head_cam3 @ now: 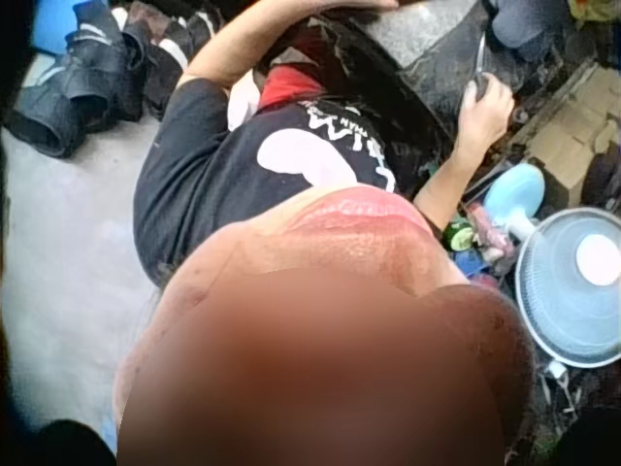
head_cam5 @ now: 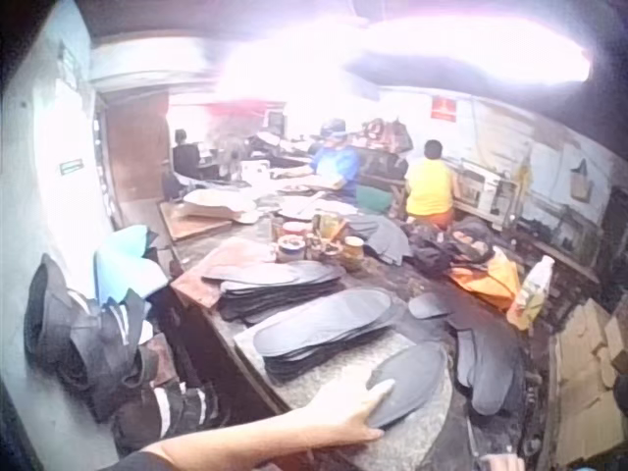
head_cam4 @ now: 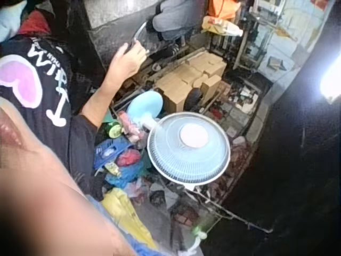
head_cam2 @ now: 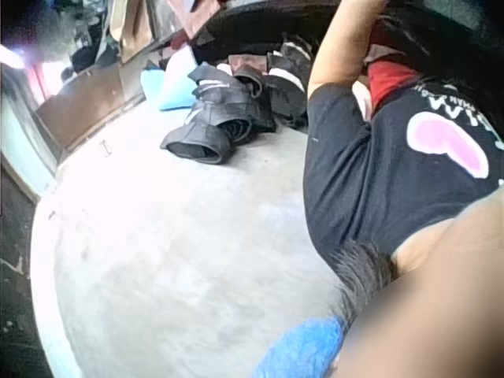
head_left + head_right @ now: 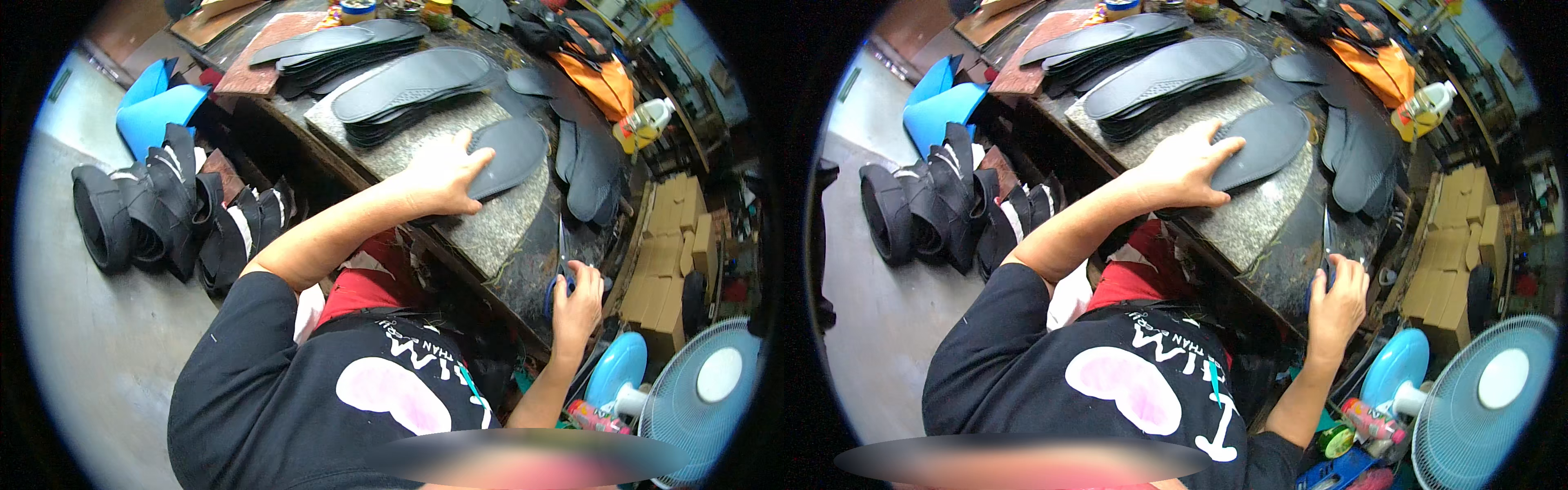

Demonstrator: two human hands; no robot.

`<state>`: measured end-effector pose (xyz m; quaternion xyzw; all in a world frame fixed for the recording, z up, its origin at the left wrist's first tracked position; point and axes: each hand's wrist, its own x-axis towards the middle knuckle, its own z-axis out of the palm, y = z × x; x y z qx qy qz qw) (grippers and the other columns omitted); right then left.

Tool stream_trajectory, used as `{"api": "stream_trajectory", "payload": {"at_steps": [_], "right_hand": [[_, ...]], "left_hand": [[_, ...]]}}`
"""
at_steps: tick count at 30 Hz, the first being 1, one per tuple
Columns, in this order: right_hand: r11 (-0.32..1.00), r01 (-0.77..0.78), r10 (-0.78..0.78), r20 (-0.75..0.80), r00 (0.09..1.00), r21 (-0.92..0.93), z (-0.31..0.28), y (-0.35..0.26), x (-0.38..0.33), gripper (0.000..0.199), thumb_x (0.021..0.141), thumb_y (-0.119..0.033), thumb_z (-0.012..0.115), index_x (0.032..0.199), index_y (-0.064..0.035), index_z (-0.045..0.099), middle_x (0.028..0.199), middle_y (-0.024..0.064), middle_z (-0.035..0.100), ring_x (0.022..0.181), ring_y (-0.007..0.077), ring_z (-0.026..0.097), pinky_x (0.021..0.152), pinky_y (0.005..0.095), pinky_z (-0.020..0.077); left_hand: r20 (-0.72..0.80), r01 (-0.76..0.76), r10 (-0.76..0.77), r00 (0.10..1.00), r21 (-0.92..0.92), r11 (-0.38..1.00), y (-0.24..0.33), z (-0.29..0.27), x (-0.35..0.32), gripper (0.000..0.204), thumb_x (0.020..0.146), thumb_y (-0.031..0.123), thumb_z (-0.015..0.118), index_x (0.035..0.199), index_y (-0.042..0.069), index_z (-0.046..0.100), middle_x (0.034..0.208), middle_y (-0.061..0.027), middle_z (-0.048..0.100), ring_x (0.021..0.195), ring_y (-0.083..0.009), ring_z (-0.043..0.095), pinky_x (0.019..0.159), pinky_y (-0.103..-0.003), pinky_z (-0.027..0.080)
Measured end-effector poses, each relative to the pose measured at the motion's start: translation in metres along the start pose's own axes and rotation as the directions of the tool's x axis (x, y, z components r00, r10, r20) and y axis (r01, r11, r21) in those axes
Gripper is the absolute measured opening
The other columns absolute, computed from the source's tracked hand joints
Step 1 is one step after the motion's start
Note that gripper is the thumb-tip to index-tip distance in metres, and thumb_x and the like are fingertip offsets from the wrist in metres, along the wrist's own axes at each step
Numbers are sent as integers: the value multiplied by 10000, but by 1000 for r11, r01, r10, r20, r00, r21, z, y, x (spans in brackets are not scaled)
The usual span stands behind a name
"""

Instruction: The person picks up black shoe insoles from a table, aligns them, and stacks them into a pile. They use scissors to trim the edges of the stack and then place the finished stack on the table.

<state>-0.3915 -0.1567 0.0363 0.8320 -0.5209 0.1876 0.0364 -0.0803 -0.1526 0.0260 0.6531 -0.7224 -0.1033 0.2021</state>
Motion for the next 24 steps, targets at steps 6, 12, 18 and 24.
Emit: {"api": "stream_trajectory", "payload": {"at_steps": [6,12,18,24], "right_hand": [[856,316,-284,-138,949,409,54,-55,2,304,808,-85,699,1088,-10,608,1087,160,601,1052,355,545,936,444,434],[822,287,-237,-162,958,492,76,-50,1,355,905,-164,654,1205,4,566,1148,176,585,1080,346,534,962,439,415],[829,260,-239,-105,965,496,77,-48,4,376,891,-180,660,1207,0,565,1153,180,581,1078,358,528,958,446,419],[838,279,-256,-115,960,469,75,-51,7,396,875,-195,672,1201,2,566,1140,185,583,1070,366,528,958,449,416]], "left_hand": [[-72,-67,64,995,-32,997,-9,2,-5,942,642,488,819,1420,104,451,1439,-331,357,1290,-479,424,1068,-472,396],[-556,-246,329,764,221,944,-117,-69,16,708,726,314,802,1341,82,536,1416,-213,470,1317,-387,440,1119,-449,352],[-347,553,-434,831,438,709,-279,-126,20,1159,626,744,713,1502,84,337,1505,-275,342,1433,-380,291,1174,-438,270],[-155,591,-587,795,419,690,-272,-115,44,1060,703,906,447,1479,186,419,1514,-208,373,1391,-388,355,1123,-517,307]]}}
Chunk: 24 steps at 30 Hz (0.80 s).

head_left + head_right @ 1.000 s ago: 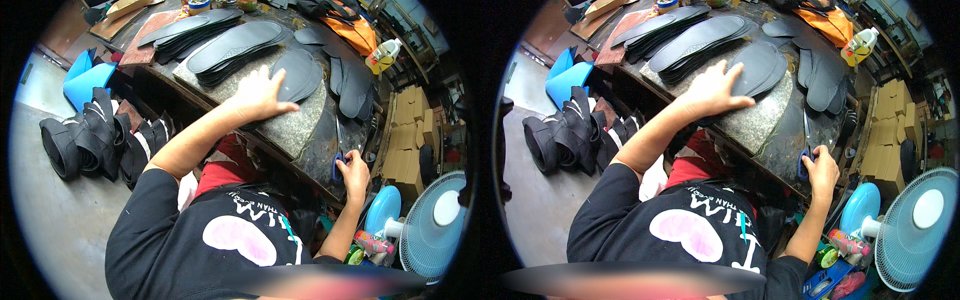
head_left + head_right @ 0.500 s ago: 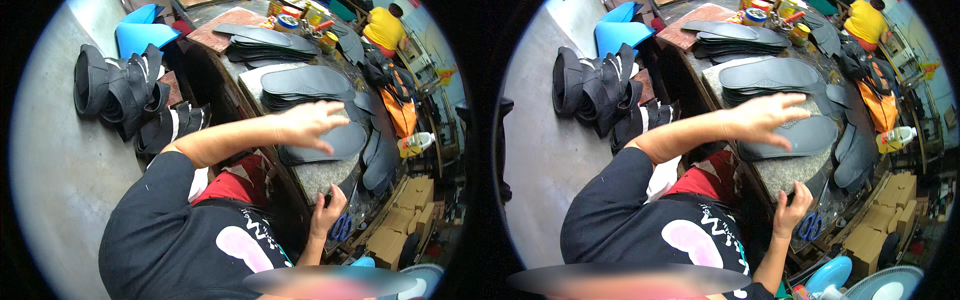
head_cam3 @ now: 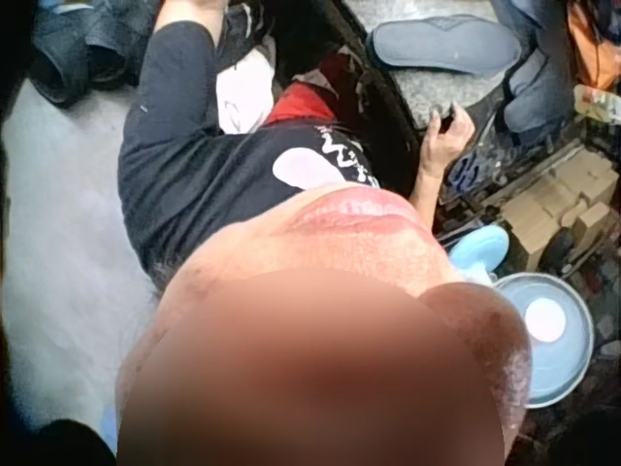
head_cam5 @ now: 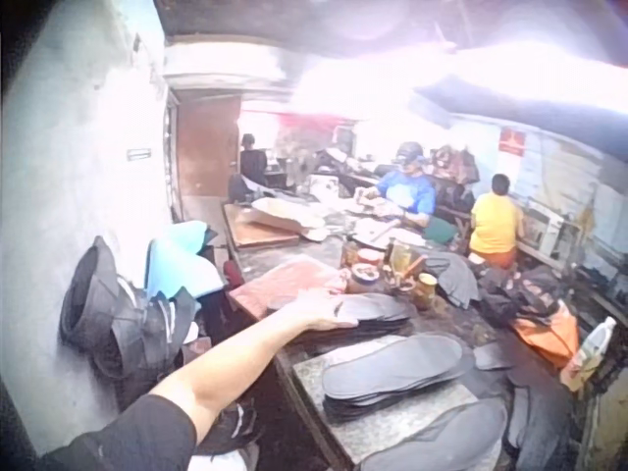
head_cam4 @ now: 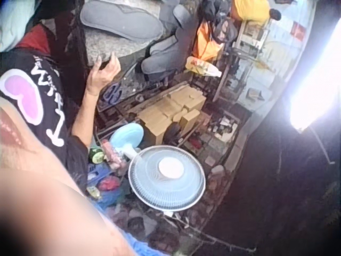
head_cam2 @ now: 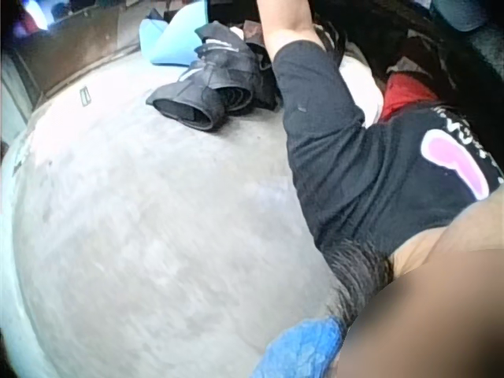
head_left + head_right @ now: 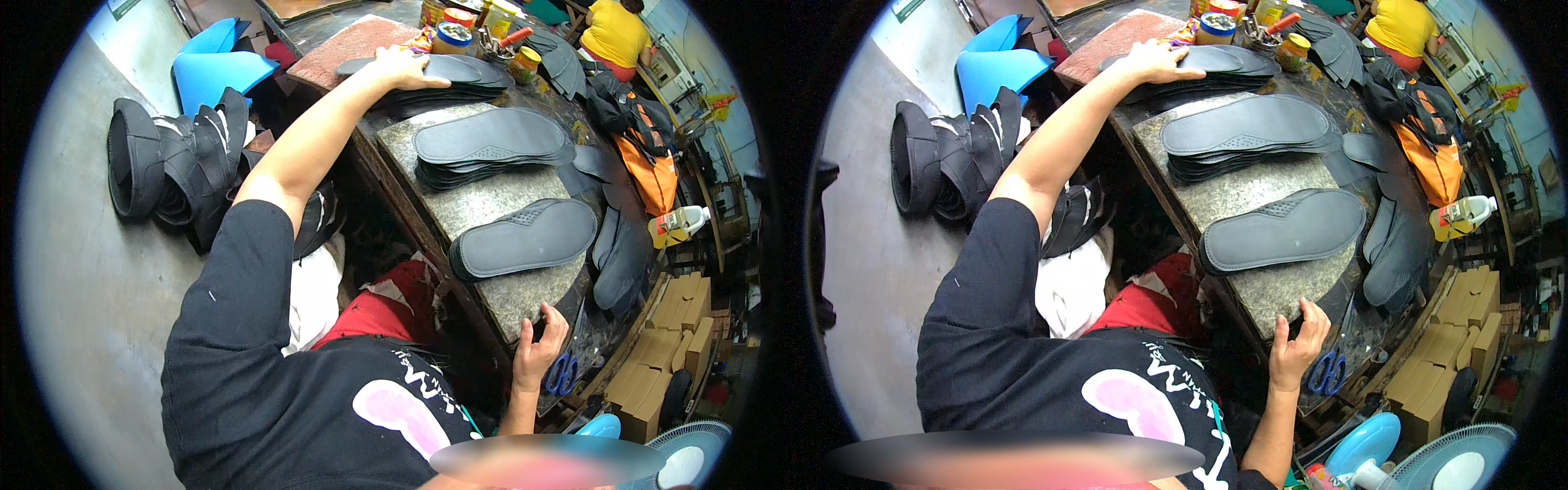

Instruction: The person picks up black shoe insoles from a table, aligns them, and stacks them into a pile. They use scissors to trim the edges of the stack and then place the finished stack on the table.

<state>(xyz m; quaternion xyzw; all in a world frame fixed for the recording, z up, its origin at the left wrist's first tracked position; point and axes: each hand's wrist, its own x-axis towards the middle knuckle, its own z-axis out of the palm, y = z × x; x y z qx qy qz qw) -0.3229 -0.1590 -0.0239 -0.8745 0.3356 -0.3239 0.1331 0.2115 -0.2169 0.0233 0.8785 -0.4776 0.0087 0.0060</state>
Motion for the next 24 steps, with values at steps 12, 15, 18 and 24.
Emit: {"api": "stream_trajectory", "payload": {"at_steps": [12,15,18,24], "right_hand": [[1000,-10,10,-1,1000,-5,0,1,1,402,867,-222,683,1187,-4,576,1134,177,585,1066,363,532,958,450,417],[999,8,-9,-9,1000,-36,1,2,0,404,861,-213,689,1190,-8,577,1132,175,586,1071,364,532,961,453,417],[999,8,-9,-13,1000,-31,1,3,0,407,853,-196,695,1195,-10,577,1132,173,587,1076,364,531,965,453,416],[999,-31,31,-11,999,15,0,2,0,406,847,-175,698,1199,-13,578,1124,170,591,1066,354,538,957,440,426]], "left_hand": [[11,-107,107,994,86,990,13,-8,18,1095,596,663,757,1489,165,366,1439,-190,474,1308,-356,469,1071,-455,401],[4,-97,97,995,37,995,10,-10,17,1102,564,623,786,1454,99,402,1409,-184,501,1289,-310,500,1042,-440,437],[-28,-99,99,995,-4,995,10,-7,17,1057,569,594,779,1427,84,432,1399,-191,506,1287,-323,499,1037,-437,442],[-302,-95,41,952,-165,982,16,-18,8,935,627,521,712,1410,81,453,1354,-233,528,1257,-362,517,1053,-438,430]]}}
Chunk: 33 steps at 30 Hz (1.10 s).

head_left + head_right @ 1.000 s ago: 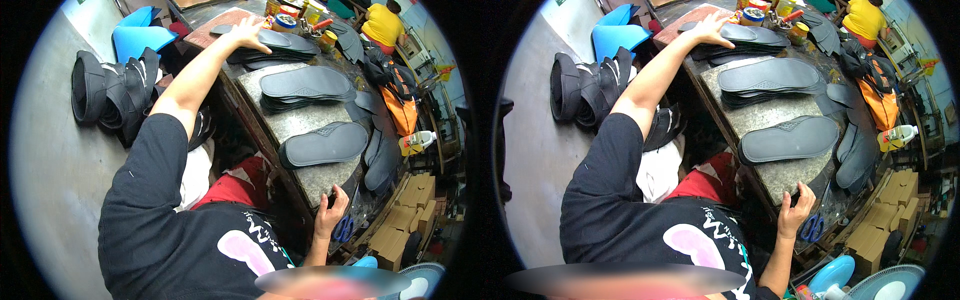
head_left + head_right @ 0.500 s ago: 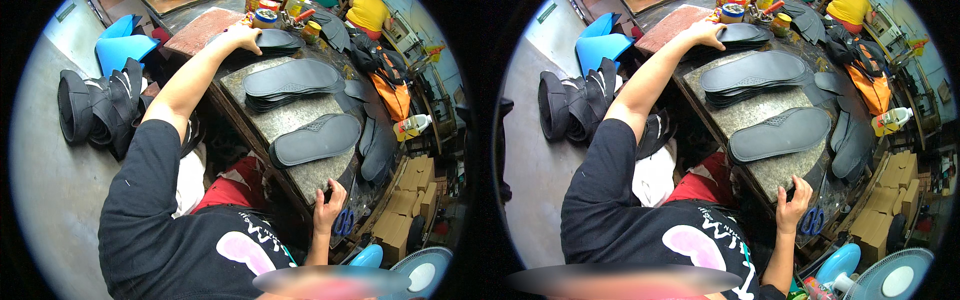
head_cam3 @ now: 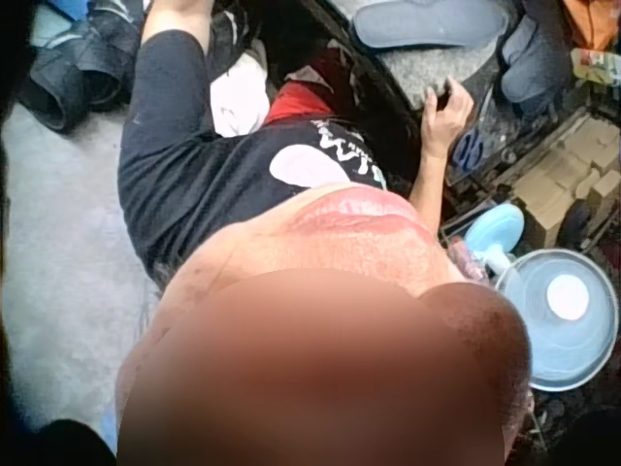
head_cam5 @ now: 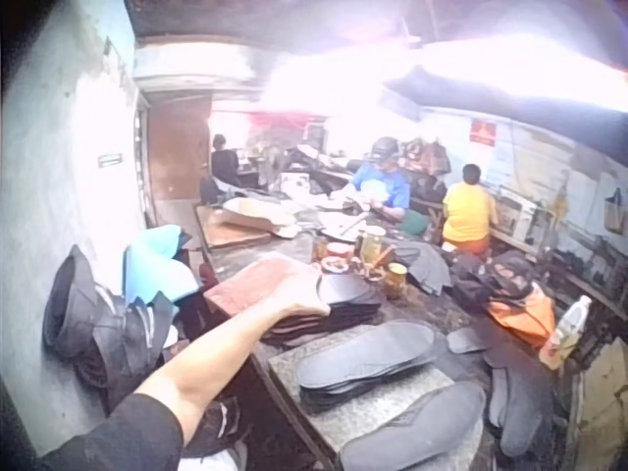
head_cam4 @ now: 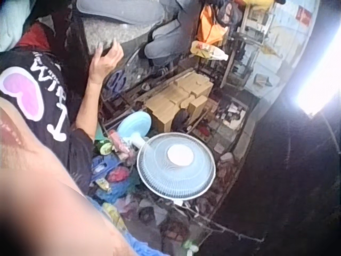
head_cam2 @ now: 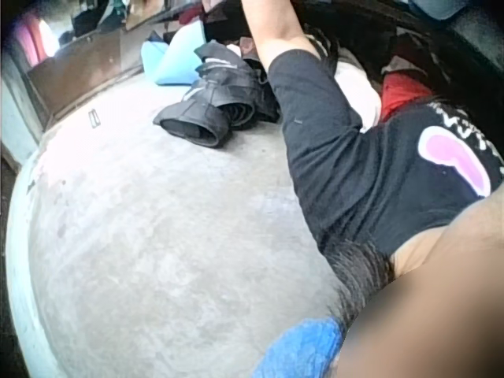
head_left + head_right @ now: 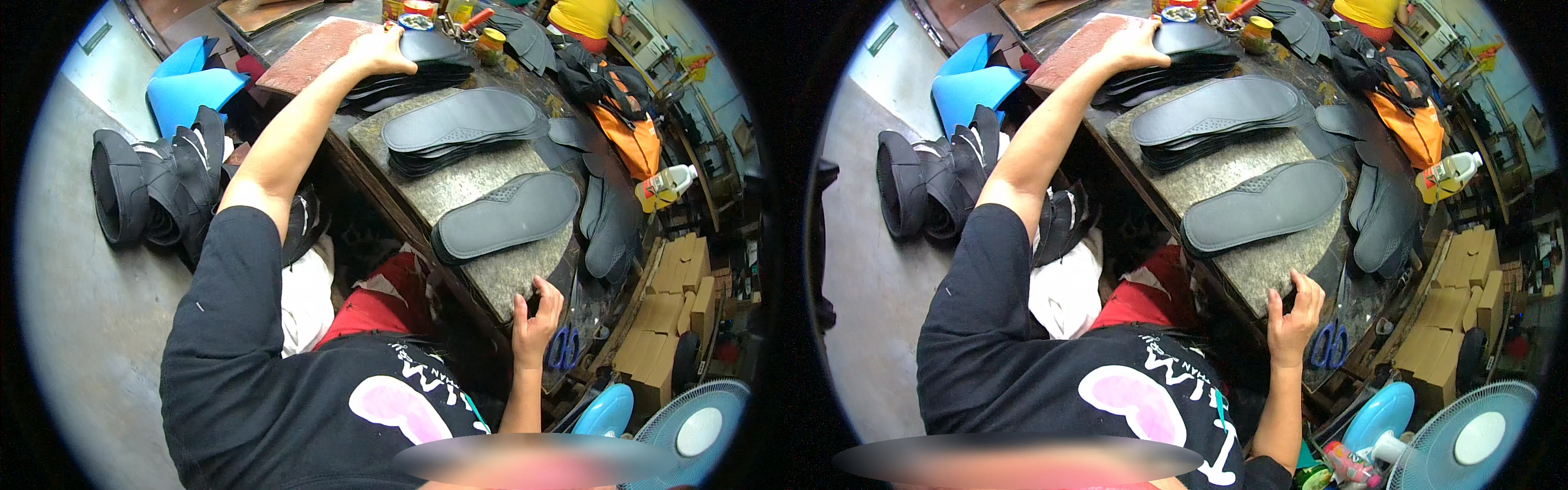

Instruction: The person picks up black shoe insoles from a table, aligns them, and stacks them into a pile. They use scissors to trim the edges of the stack and then place the finished stack on the table.

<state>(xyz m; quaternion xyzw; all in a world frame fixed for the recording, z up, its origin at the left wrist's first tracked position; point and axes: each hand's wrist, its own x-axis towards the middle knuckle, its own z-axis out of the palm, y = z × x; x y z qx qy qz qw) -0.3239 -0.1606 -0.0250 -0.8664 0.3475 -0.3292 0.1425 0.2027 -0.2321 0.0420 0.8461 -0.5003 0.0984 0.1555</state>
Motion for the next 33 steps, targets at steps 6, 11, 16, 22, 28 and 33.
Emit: {"api": "stream_trajectory", "payload": {"at_steps": [6,11,16,22,28,33], "right_hand": [[1000,4,-4,-75,997,7,-2,-1,0,393,852,-197,694,1180,-13,581,1123,172,598,1048,353,547,937,428,434],[977,-1,28,-126,992,214,-12,-22,0,510,888,-316,672,1262,9,551,1167,164,592,1051,296,552,903,402,454],[389,-22,206,-64,976,921,-24,-61,15,827,913,-547,604,1437,40,349,1335,144,532,1235,255,520,1031,412,438],[562,-141,500,-199,843,815,-57,-49,41,358,898,-4,589,1245,64,529,1201,166,606,1084,257,621,953,369,528],[773,-192,414,-253,874,604,-18,-28,29,376,868,19,601,1237,63,542,1198,144,606,1084,233,599,952,355,481],[735,-160,394,-222,892,659,-18,-26,20,392,836,27,580,1226,63,552,1217,137,602,1091,235,589,987,367,445]], "left_hand": [[-177,-192,131,975,-394,899,44,-81,-36,794,728,314,777,1422,110,450,1278,-267,591,1183,-252,600,1036,-395,434],[-165,-379,356,920,-607,699,125,-117,-128,926,602,308,786,1416,54,427,1294,-258,544,1190,-391,546,1022,-412,439],[-68,-437,523,850,-645,627,225,-98,-239,1001,558,265,817,1434,37,389,1151,-237,533,1070,-420,551,972,-436,458],[-450,-596,405,796,-701,391,272,-48,-261,1253,595,325,850,1534,-4,88,1327,-237,397,1175,-397,467,1031,-446,392],[-294,-398,354,888,-876,272,266,-10,-270,1197,640,245,782,1530,-35,33,1371,-308,399,1275,-446,411,1109,-473,316],[-190,-274,503,843,-957,98,251,-7,-267,1041,751,218,745,1537,4,97,1507,-250,306,1394,-365,331,1153,-414,265]]}}
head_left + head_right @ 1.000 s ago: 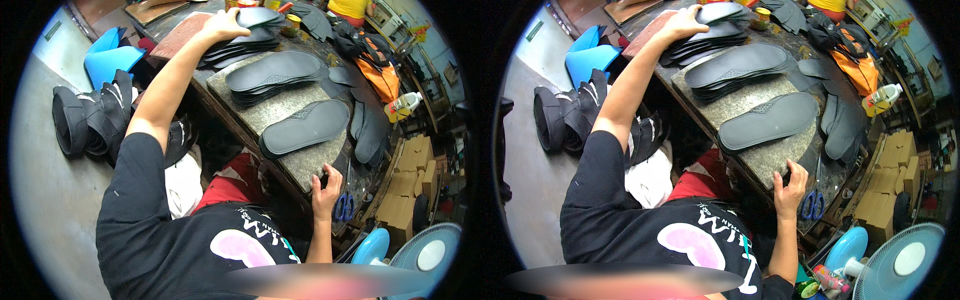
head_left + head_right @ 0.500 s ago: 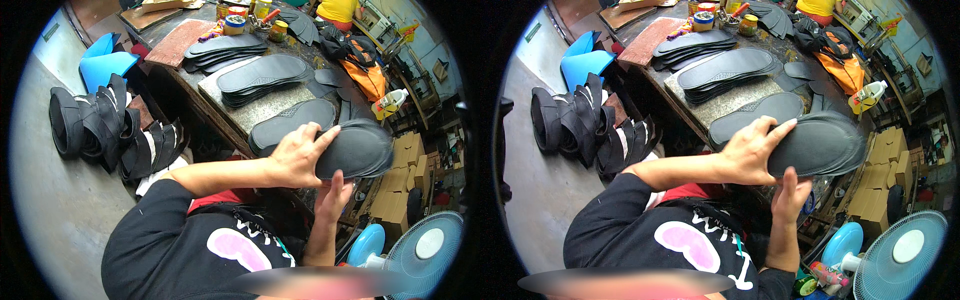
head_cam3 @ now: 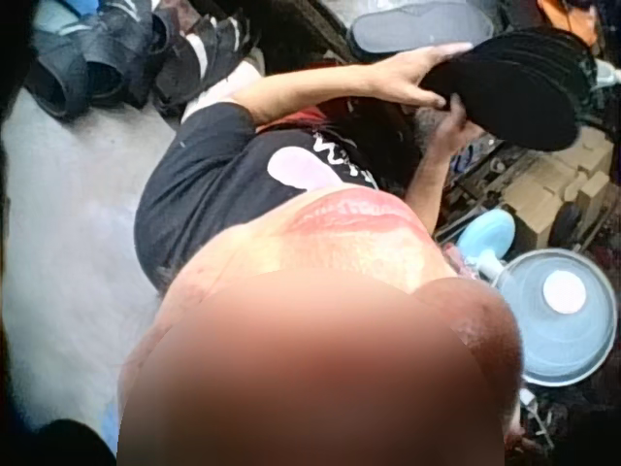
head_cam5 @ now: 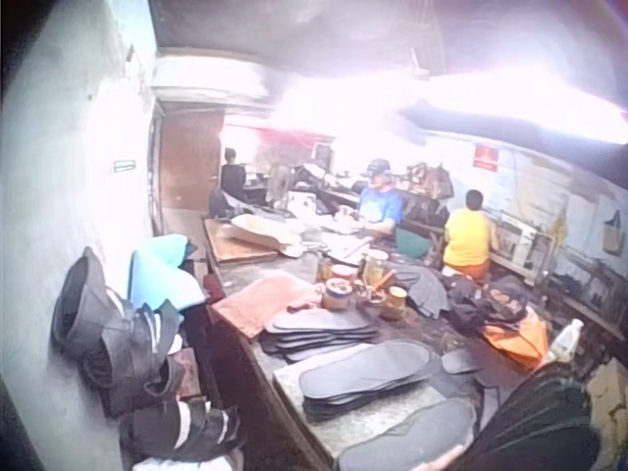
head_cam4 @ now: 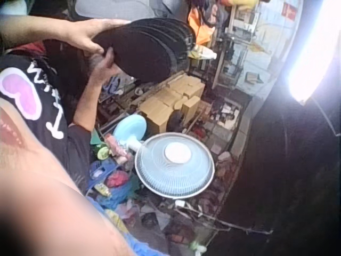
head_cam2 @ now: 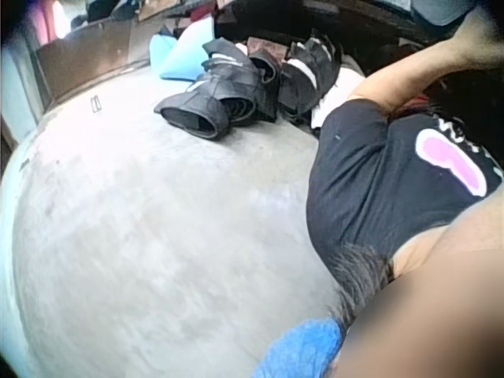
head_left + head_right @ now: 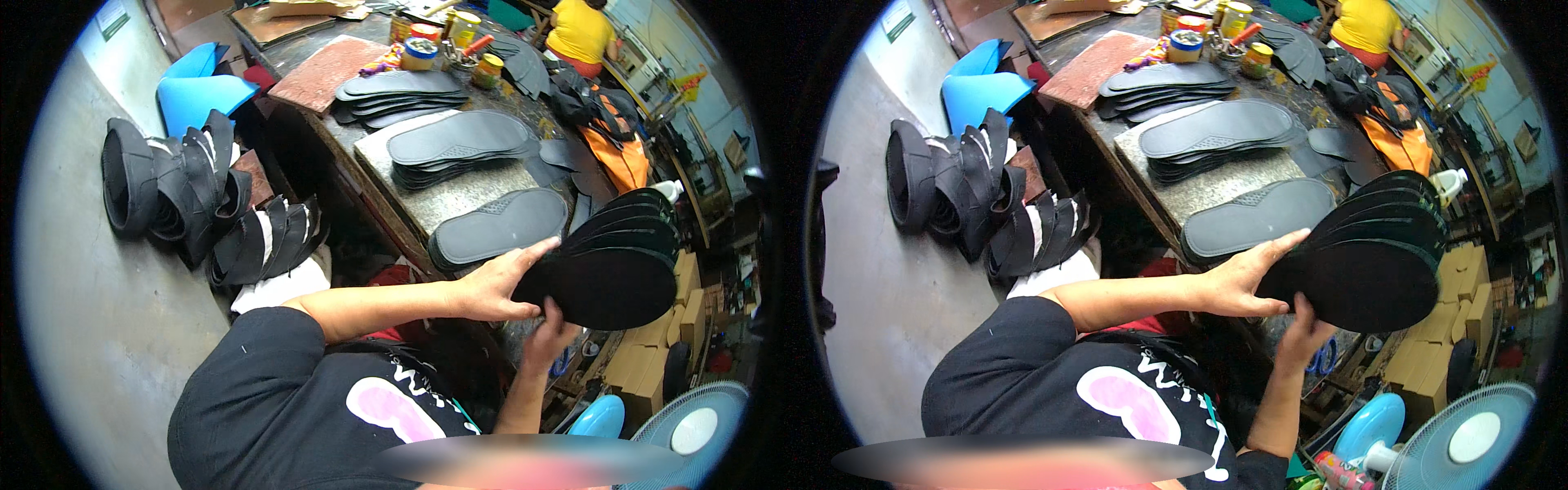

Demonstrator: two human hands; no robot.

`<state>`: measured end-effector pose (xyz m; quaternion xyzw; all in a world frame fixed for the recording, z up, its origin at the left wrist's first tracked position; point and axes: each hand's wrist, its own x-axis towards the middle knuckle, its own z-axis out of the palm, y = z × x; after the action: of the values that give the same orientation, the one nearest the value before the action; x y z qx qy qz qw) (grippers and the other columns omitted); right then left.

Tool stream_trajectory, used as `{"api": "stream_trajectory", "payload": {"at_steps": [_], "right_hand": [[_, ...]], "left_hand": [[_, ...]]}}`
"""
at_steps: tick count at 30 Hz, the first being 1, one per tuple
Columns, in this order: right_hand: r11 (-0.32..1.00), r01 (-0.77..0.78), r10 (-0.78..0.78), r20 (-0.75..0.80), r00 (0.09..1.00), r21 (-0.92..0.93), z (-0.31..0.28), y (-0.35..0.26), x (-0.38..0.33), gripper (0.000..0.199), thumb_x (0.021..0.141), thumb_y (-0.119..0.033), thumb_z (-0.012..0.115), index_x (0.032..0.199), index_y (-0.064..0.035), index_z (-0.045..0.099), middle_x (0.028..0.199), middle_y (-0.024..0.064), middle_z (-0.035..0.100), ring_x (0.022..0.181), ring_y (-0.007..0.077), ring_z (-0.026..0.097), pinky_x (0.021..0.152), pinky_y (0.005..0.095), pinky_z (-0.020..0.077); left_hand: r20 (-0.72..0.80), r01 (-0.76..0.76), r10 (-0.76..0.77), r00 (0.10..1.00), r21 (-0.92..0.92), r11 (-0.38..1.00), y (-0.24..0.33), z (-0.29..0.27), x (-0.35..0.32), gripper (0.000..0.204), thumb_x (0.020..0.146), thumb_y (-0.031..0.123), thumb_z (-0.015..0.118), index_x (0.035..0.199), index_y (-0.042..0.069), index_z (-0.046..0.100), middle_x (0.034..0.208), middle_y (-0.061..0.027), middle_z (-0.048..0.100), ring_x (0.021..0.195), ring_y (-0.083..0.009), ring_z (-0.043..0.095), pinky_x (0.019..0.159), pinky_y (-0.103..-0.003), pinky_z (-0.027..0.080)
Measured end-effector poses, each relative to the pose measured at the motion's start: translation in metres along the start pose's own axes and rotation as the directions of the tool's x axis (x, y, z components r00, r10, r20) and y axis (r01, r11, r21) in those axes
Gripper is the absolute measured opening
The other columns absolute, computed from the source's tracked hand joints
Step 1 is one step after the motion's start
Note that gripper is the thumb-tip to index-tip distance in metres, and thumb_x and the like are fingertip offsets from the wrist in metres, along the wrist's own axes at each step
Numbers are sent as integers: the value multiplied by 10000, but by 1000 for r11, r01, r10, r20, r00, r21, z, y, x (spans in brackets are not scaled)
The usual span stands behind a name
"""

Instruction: The person picks up black shoe insoles from a table, aligns them, and stacks them into a pile. They use scissors to trim the edges of the stack and then place the finished stack on the table.

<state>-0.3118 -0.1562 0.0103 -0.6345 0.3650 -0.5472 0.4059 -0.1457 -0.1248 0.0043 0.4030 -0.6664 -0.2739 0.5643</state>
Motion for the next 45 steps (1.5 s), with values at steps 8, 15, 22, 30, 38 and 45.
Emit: {"api": "stream_trajectory", "payload": {"at_steps": [8,15,22,30,38,45], "right_hand": [[921,-356,309,260,915,160,-2,-29,-1,554,750,28,640,1287,36,505,1232,134,592,1120,224,577,1004,360,431],[936,-338,352,248,903,-100,-4,-25,2,199,894,-117,709,981,-52,542,807,-17,562,660,29,497,556,183,405],[879,-472,443,245,862,72,-11,-15,-14,227,898,-108,709,1069,-30,581,844,33,659,599,35,532,501,179,412],[868,-494,472,221,854,53,-19,-20,-24,277,906,-104,694,1147,-15,589,906,40,673,628,38,554,509,186,427],[883,-464,443,197,875,71,-27,-26,-31,274,908,-56,664,1160,3,573,871,42,658,589,55,558,515,189,459],[864,-491,467,185,865,114,-30,-31,-36,307,908,-44,653,1189,8,539,863,58,660,586,76,581,503,201,483]], "left_hand": [[284,533,-462,841,-583,613,17,-1,-29,530,854,224,669,1300,-21,522,1216,-94,607,1142,-184,523,1029,-330,393],[273,530,-535,800,-740,414,10,-19,-44,474,813,90,740,1245,-17,575,1122,-115,671,993,-180,648,892,-339,527],[368,585,-564,739,-765,267,10,-13,-54,484,865,217,723,1271,12,560,1141,-100,665,1015,-178,645,900,-343,527],[297,526,-638,711,-826,203,2,-10,-55,426,868,192,682,1233,1,572,1105,-111,666,988,-206,658,898,-351,532],[254,550,-655,712,-781,296,5,-10,-57,504,829,161,723,1265,-9,535,1139,-137,650,1006,-224,657,896,-369,546],[303,555,-671,676,-809,194,7,-12,-57,476,837,196,663,1250,-9,549,1124,-123,653,1001,-221,652,912,-363,531]]}}
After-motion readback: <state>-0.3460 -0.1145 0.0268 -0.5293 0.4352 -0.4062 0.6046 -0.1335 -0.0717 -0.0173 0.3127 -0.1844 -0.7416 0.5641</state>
